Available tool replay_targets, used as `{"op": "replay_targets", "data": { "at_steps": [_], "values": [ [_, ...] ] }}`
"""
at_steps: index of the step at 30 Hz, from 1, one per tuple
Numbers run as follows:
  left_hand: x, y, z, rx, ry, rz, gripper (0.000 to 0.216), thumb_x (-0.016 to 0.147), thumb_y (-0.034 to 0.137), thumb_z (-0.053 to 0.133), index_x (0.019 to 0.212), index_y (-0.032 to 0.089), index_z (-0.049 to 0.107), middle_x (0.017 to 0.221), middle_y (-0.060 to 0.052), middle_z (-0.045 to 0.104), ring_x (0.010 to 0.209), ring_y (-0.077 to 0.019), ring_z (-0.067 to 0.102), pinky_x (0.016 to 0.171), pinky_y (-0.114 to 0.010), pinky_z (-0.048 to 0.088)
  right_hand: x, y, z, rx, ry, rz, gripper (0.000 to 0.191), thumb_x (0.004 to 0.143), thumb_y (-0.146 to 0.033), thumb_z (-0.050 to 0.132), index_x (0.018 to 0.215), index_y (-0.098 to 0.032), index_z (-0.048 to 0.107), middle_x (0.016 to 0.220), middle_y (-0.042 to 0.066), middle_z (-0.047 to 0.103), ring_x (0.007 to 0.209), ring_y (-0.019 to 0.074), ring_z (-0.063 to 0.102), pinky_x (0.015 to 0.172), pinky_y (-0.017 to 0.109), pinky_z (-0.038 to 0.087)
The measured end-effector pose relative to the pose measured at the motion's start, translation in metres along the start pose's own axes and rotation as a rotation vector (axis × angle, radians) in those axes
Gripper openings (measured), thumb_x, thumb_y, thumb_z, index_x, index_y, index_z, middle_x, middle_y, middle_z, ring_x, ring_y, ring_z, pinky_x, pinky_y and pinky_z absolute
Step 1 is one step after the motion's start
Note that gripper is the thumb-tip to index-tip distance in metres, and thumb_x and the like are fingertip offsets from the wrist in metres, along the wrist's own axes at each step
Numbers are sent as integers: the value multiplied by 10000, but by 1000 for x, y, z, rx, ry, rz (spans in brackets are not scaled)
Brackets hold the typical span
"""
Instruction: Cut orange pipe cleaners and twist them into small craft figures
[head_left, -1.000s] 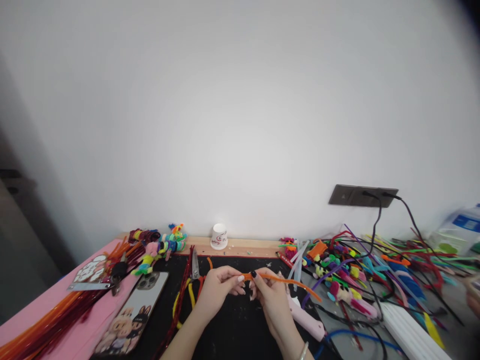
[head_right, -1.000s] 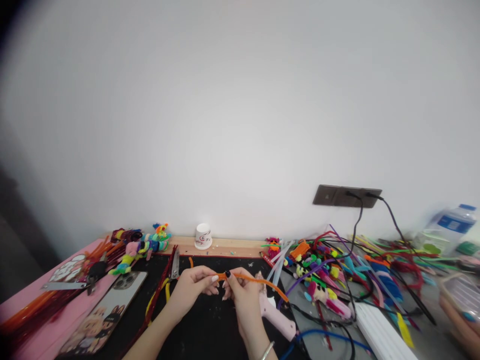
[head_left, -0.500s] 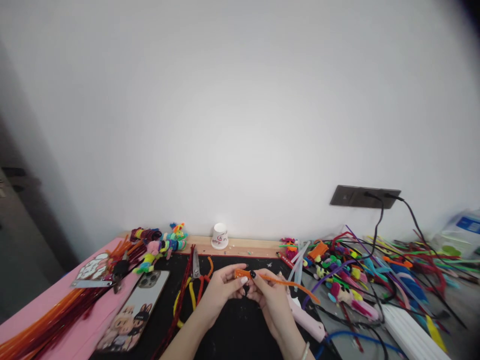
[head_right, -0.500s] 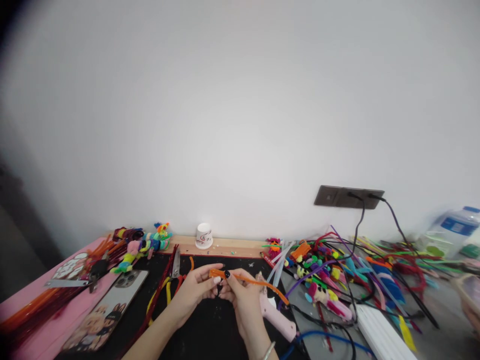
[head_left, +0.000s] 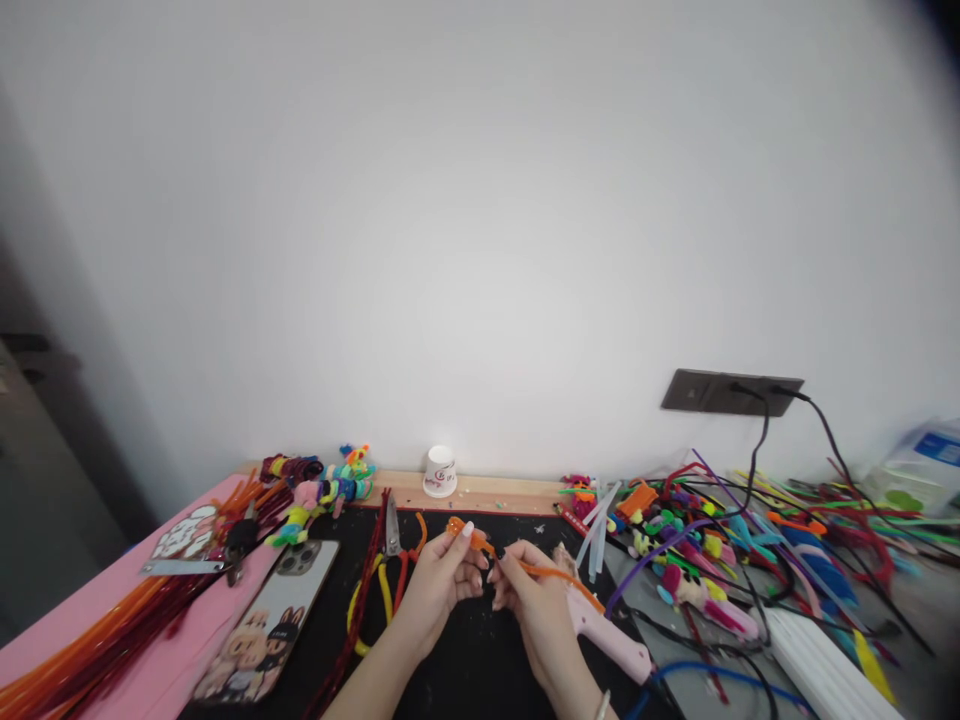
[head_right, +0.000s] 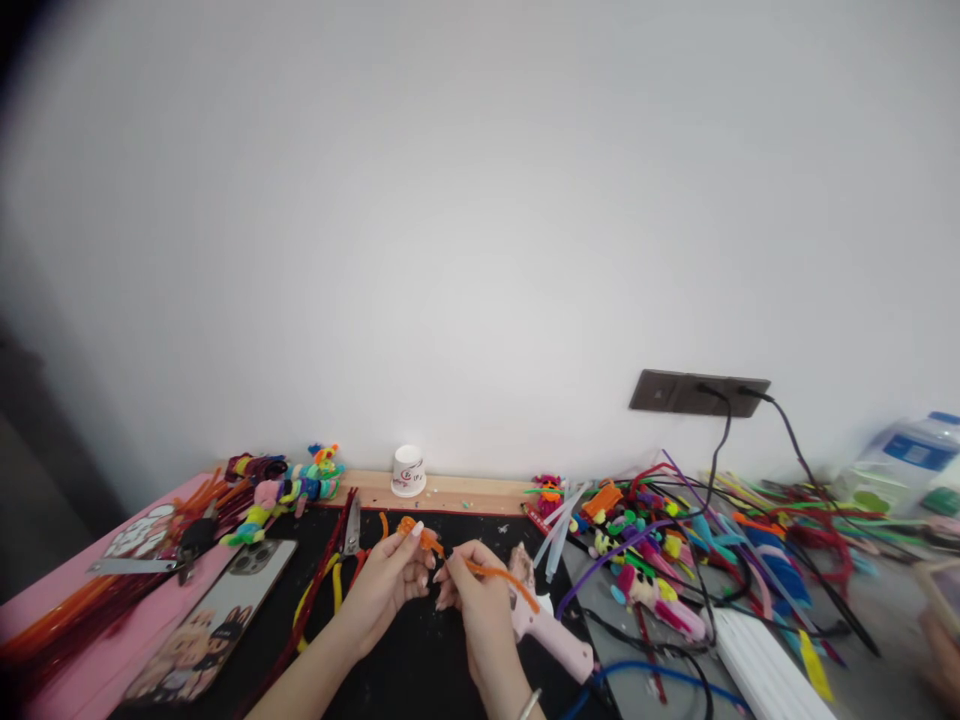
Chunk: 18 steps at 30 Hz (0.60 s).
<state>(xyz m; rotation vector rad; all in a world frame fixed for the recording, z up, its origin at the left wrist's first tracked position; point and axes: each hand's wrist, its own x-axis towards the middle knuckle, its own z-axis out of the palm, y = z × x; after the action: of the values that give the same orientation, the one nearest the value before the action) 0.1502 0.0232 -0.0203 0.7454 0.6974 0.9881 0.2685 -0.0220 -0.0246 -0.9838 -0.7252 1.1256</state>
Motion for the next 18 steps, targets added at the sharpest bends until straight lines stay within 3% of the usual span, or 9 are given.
{"op": "replay_targets", "data": {
  "at_steps": [8,13,18],
  "values": [
    [1,0,-3,-91,4,-50,294,665,288,858,848,103,722,627,22,600,544,-50,533,569,-168,489,1,8,-1,-143,-13,-28,310,689,-432,752,630,-168,600,497,-32,557,414,93,482,424,201,378],
    [3,-2,-5,-110,-35,-54,374,627,392,868,832,111,730,569,47,522,515,-54,479,548,-196,474,0,7,2,-216,-51,-38,313,706,-438,728,612,-173,593,491,-22,570,405,95,476,425,205,378],
    [4,-1,-8,12,-28,-1,436,554,470,880,719,111,695,568,41,535,516,-58,461,556,-207,453,-1,7,2,-239,-53,-32,311,706,-459,705,630,-179,592,530,-11,592,415,108,490,437,223,397]
  ]
}}
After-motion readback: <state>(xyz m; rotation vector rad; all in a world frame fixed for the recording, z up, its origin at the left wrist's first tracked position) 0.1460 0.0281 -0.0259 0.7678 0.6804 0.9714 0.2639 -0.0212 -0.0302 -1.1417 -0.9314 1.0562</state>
